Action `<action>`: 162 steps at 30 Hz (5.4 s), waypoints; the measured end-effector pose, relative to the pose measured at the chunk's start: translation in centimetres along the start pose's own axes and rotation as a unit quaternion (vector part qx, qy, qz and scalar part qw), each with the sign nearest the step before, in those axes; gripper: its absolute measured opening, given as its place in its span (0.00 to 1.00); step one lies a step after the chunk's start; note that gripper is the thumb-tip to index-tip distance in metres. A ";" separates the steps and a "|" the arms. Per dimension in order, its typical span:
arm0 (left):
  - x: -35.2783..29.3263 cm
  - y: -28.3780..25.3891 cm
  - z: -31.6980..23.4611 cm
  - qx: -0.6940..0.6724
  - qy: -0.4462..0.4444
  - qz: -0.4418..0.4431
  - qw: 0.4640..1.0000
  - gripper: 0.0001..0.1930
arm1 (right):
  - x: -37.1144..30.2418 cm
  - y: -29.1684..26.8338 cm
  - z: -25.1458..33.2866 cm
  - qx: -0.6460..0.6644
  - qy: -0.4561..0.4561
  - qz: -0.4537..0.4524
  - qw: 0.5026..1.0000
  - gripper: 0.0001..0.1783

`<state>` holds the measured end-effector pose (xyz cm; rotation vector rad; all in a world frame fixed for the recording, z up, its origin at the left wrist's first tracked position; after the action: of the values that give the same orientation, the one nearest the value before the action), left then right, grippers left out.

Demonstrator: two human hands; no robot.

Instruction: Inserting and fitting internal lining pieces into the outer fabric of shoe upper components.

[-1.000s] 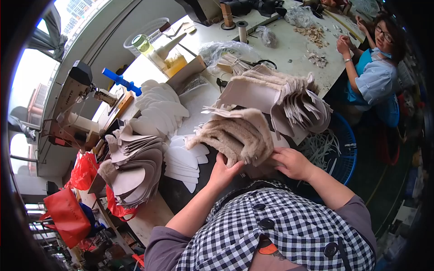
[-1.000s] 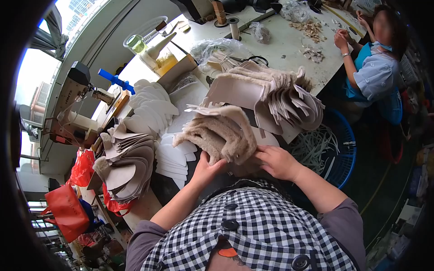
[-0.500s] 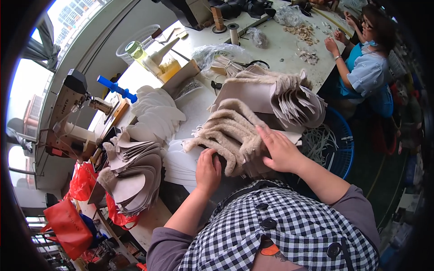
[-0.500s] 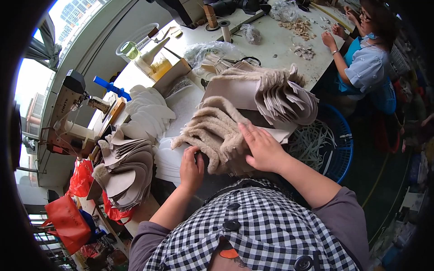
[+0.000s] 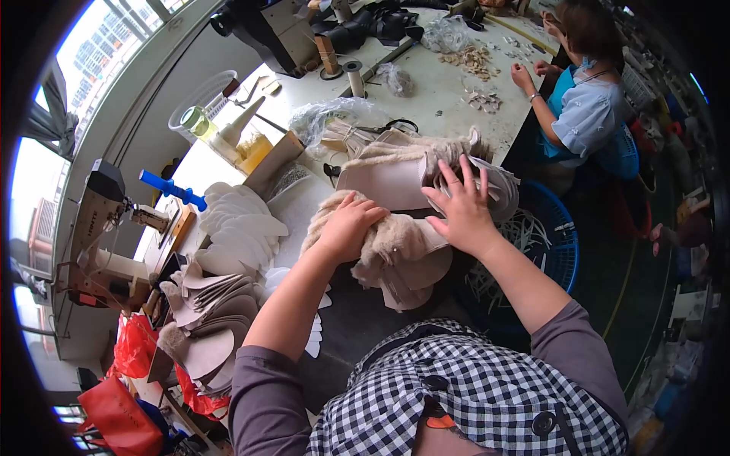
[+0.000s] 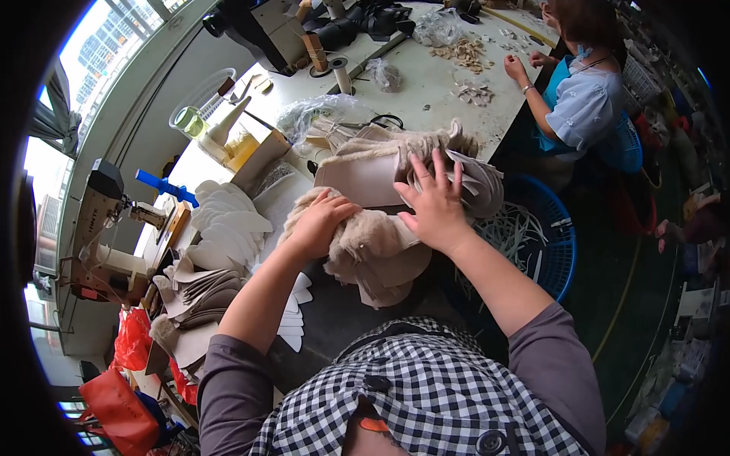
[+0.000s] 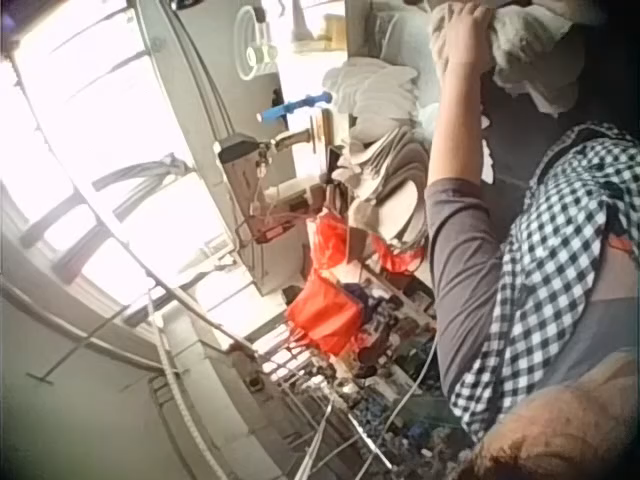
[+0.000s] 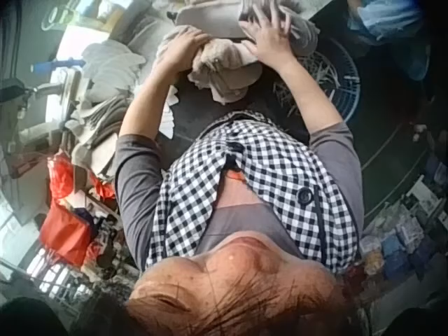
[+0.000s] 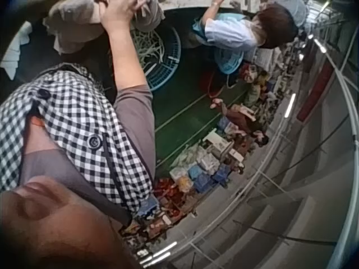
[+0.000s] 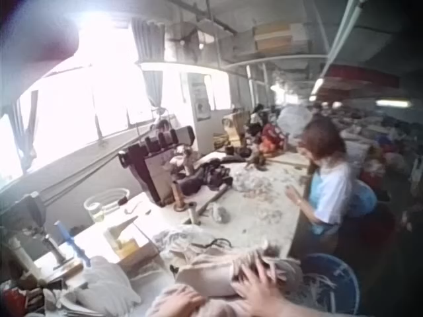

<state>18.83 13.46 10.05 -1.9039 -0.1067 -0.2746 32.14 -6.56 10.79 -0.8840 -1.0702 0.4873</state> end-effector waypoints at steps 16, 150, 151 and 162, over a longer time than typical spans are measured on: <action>4.9 5.2 7.7 0.363 -0.199 -0.209 0.886 0.35 | -2.5 -4.2 -9.5 0.333 0.107 -0.012 0.937 0.17; -10.5 12.9 -7.0 0.027 -0.283 0.013 0.959 0.36 | -9.9 8.8 -17.3 0.212 0.175 0.095 0.957 0.24; -10.5 12.9 -6.9 0.024 -0.280 0.012 0.960 0.35 | -9.1 8.8 -17.5 0.204 0.158 0.097 0.961 0.23; -10.0 12.8 -7.9 0.019 -0.276 0.007 0.961 0.34 | -3.0 13.6 -14.5 0.146 0.183 0.025 0.972 0.12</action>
<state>10.68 2.31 -1.55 -1.8954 -0.4678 0.2758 44.85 -6.41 -4.83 -0.7046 -0.6209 0.4869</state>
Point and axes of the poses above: each hand's wrist, its own x-axis towards the middle knuckle, its own y-axis out of the palm, z = x × y, the point moved 2 cm from there along x, towards the middle knuckle, and after that the axes turned 9 degrees about -z, right-handed, at the moved point
